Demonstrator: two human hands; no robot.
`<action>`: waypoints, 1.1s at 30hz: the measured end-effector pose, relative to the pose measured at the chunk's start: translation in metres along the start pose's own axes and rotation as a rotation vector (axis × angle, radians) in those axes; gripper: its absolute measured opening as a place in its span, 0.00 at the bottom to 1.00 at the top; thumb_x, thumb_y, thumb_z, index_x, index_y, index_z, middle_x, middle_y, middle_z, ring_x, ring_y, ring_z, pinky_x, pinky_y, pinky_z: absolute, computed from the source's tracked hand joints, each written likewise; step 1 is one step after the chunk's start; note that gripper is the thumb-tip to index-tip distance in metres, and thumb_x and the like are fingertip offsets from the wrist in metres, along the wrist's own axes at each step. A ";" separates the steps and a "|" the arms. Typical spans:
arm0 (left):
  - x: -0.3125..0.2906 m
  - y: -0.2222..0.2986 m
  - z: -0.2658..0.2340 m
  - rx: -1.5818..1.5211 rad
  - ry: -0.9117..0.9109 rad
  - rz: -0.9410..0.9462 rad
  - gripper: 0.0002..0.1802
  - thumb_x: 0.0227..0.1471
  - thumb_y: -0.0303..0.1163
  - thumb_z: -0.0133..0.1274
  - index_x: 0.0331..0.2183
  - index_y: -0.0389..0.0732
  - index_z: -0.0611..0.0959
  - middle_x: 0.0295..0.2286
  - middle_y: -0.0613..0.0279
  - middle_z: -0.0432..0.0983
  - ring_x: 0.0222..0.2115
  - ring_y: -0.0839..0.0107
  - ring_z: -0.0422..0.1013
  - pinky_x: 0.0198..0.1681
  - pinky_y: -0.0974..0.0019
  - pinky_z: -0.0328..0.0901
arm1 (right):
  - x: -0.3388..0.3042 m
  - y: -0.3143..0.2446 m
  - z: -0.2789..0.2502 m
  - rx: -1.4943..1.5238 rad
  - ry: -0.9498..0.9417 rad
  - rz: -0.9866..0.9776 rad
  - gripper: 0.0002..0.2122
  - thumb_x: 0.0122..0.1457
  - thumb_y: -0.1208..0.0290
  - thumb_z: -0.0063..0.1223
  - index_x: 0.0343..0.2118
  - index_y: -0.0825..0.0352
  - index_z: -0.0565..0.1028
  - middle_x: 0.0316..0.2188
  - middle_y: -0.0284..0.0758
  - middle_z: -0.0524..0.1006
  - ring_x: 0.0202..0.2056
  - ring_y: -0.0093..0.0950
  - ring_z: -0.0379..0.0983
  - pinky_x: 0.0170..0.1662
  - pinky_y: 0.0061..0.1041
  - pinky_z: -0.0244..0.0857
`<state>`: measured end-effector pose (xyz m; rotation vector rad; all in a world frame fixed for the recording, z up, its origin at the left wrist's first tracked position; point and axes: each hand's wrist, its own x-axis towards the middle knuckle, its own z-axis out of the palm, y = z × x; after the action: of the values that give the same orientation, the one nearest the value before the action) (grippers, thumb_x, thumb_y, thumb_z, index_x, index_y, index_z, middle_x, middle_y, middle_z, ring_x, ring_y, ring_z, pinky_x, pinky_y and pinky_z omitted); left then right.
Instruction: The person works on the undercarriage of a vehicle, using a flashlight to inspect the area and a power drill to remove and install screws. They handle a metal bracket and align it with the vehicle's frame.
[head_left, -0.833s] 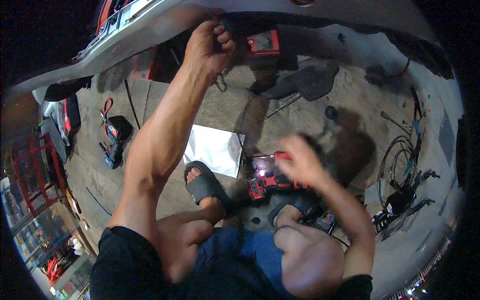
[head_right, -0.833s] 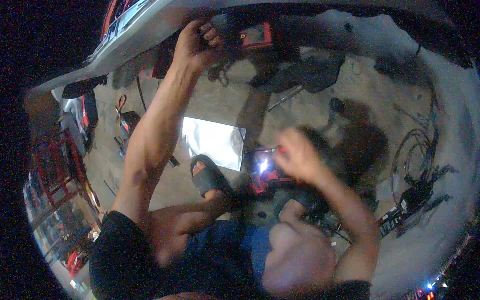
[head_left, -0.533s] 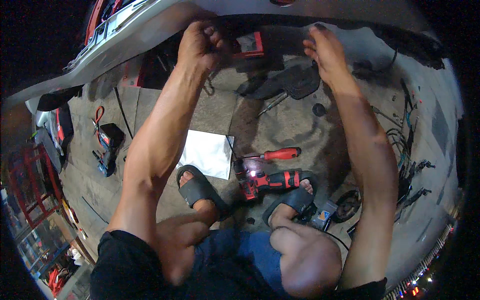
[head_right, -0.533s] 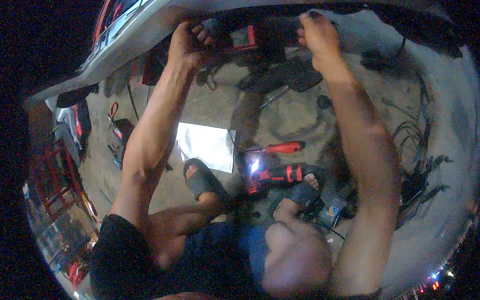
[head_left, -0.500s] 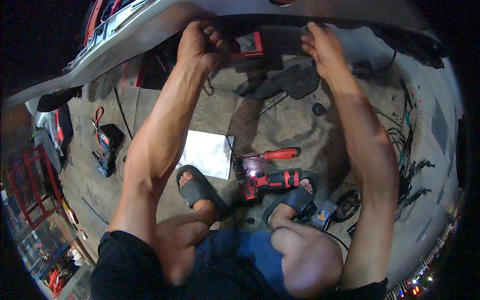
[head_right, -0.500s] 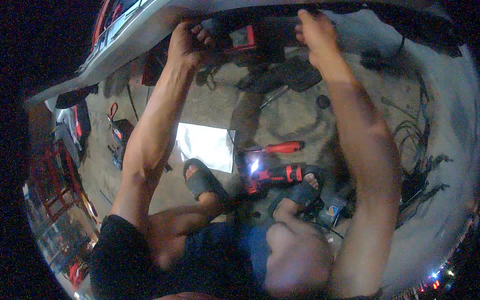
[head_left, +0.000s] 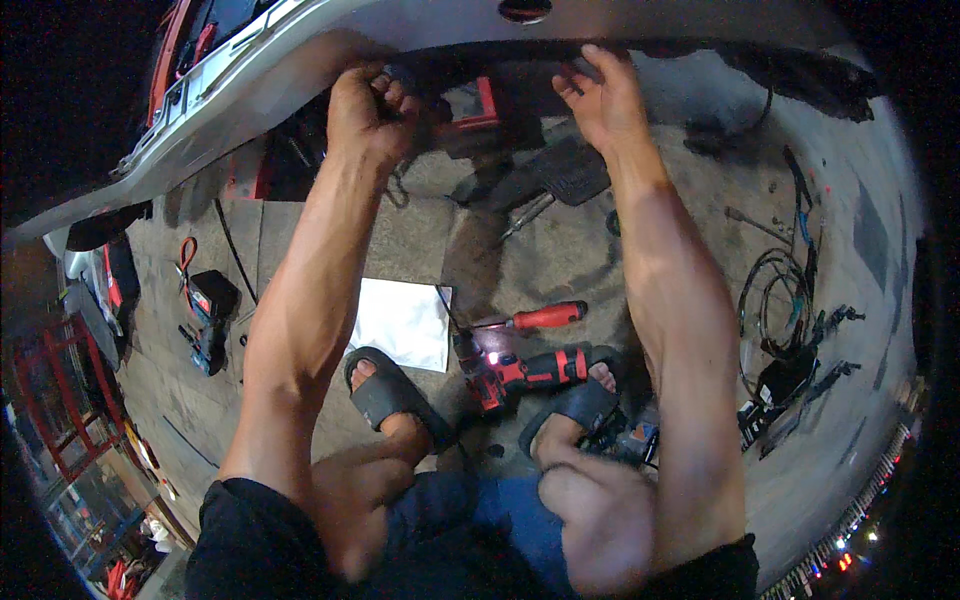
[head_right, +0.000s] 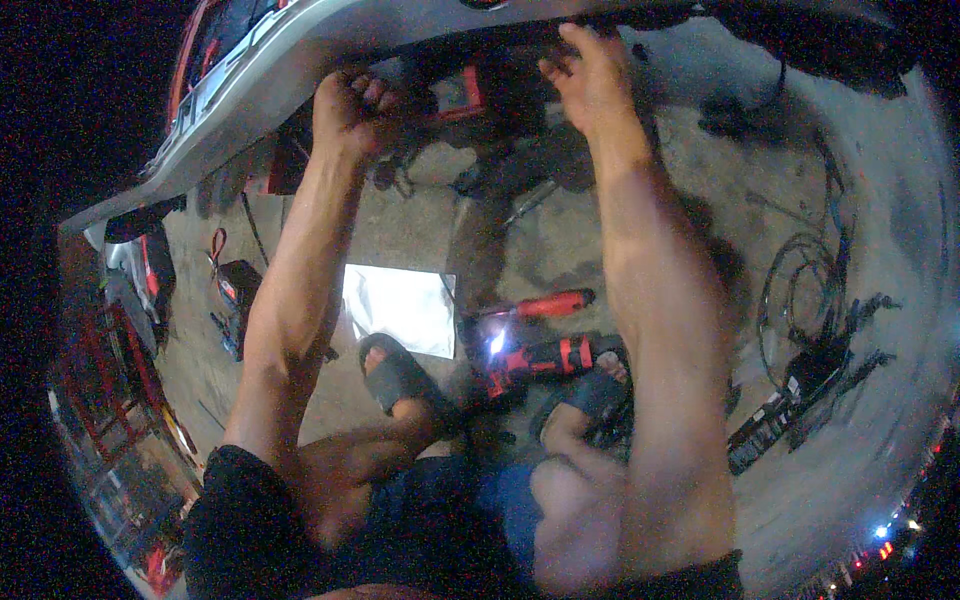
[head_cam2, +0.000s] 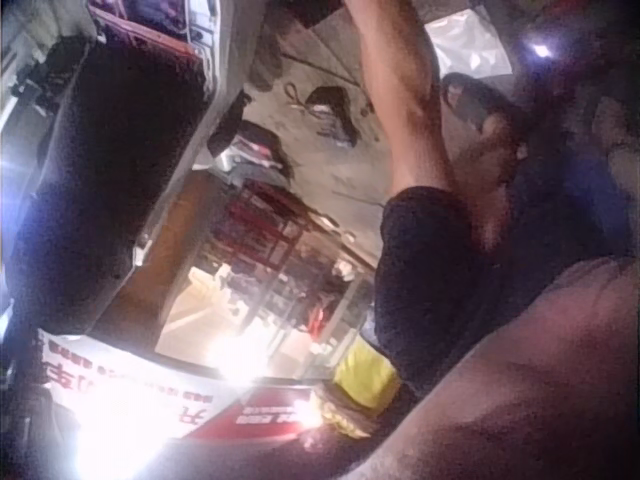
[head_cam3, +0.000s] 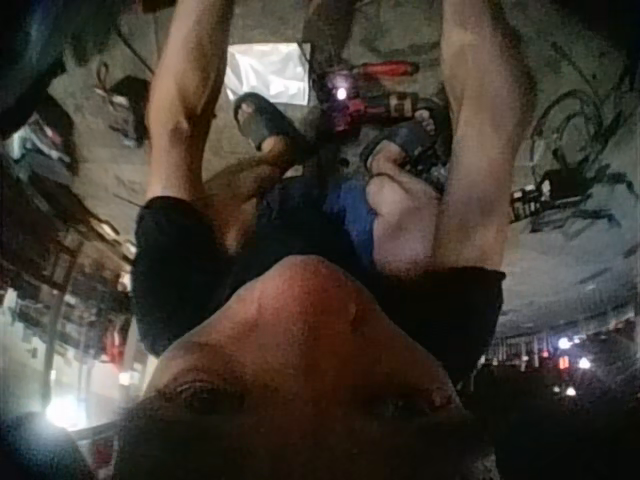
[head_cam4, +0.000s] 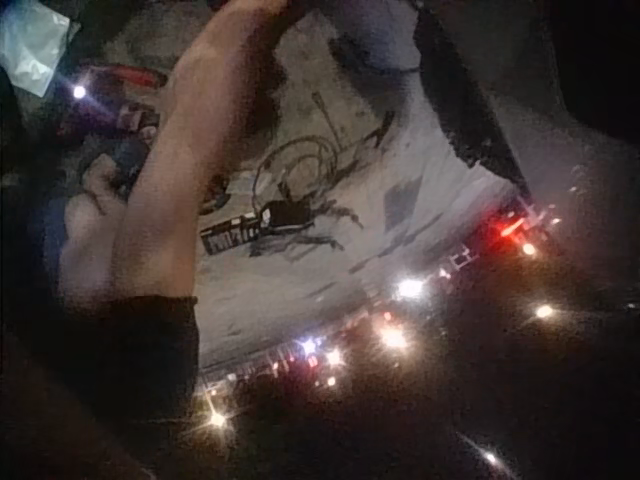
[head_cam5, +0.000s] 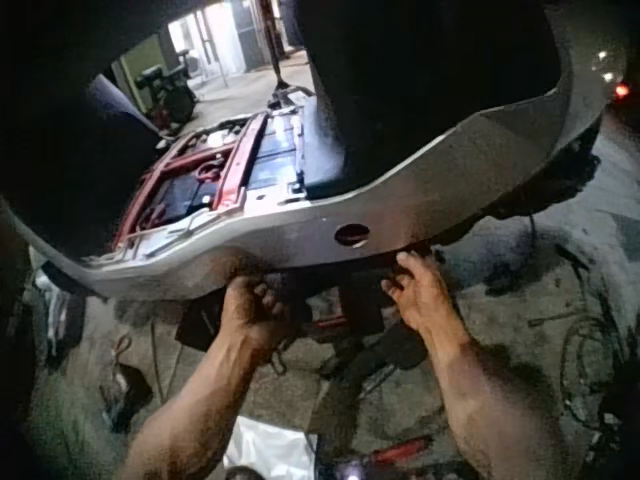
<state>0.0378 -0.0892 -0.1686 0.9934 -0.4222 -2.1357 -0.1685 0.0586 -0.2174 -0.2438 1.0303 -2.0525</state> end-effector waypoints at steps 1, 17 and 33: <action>-0.001 0.001 0.000 -0.015 -0.001 -0.042 0.13 0.52 0.26 0.46 0.19 0.47 0.64 0.16 0.71 0.55 0.15 0.74 0.50 0.20 0.68 0.48 | 0.002 -0.001 -0.003 -0.002 0.010 0.019 0.15 0.54 0.71 0.58 0.45 0.58 0.69 0.43 0.34 0.71 0.44 0.35 0.68 0.44 0.41 0.68; 0.005 -0.001 -0.030 0.258 0.016 0.172 0.07 0.53 0.32 0.56 0.30 0.44 0.74 0.17 0.70 0.62 0.16 0.77 0.60 0.17 0.71 0.57 | -0.008 -0.025 0.009 0.299 0.210 -0.112 0.16 0.55 0.68 0.56 0.45 0.65 0.67 0.38 0.38 0.70 0.37 0.33 0.70 0.40 0.35 0.66; 0.016 0.001 -0.044 0.322 -0.015 0.196 0.06 0.58 0.33 0.49 0.34 0.41 0.74 0.22 0.68 0.63 0.20 0.74 0.59 0.22 0.68 0.57 | -0.002 -0.050 -0.014 0.401 0.076 -0.041 0.10 0.55 0.69 0.62 0.27 0.58 0.68 0.21 0.27 0.60 0.23 0.23 0.58 0.27 0.25 0.52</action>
<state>0.0644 -0.1012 -0.2048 1.0639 -0.8551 -1.9359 -0.2027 0.0849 -0.1891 0.0215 0.6397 -2.2671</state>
